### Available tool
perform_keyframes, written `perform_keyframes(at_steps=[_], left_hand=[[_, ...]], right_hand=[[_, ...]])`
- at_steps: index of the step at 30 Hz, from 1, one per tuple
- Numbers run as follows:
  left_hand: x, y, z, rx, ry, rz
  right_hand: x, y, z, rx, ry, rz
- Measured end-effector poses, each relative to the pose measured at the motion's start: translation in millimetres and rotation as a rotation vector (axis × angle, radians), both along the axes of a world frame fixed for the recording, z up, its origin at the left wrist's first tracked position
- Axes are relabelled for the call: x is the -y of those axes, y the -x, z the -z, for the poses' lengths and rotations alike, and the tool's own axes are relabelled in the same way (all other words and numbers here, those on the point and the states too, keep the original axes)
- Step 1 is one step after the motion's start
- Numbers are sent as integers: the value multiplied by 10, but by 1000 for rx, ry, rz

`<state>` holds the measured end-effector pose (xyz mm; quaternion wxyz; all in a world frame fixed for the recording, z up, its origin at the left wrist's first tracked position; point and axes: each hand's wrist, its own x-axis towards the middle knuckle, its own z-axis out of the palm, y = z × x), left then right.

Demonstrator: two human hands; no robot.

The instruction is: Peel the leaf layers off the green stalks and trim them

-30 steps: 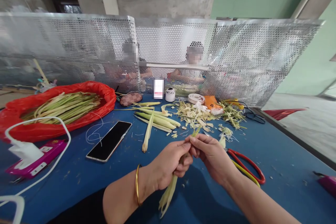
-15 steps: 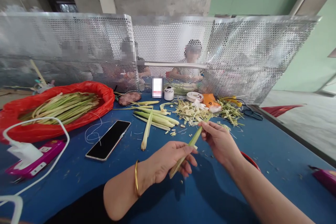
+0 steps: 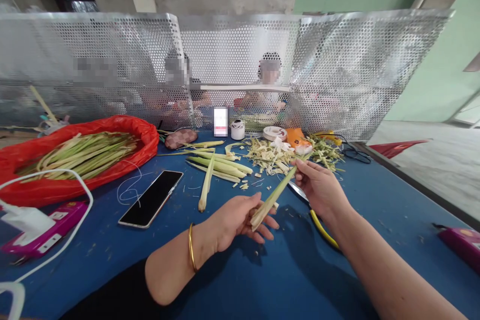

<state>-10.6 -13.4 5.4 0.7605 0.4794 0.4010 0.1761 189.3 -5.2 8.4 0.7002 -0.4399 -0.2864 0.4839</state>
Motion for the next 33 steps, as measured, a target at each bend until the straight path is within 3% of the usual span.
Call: perform_keyframes(at_steps=[3,9,14,20,25,29,33], left_hand=[[-27,7,8,-7,23,-6],[-32,42,8,-51,-124,45],[-46,44,11,-45,-137,27],[-93,102,36,-69,-156,100],[-168,183,-60,-35,-121,247],[-146,176,-97,37,-67,235],[-78,128,-80,52,-177,236]], right_hand=[[-17,-34,-4,-8,7,9],[-17,-31,10,-3,14,12],[-12,-31,-6,-3,-14,16],[4,-10,-48,19,-24,-44],[60,53,-85,34,-47,-90],[91,101,-58,64,-53,-144],[113,134,-34,103,-69,-156]])
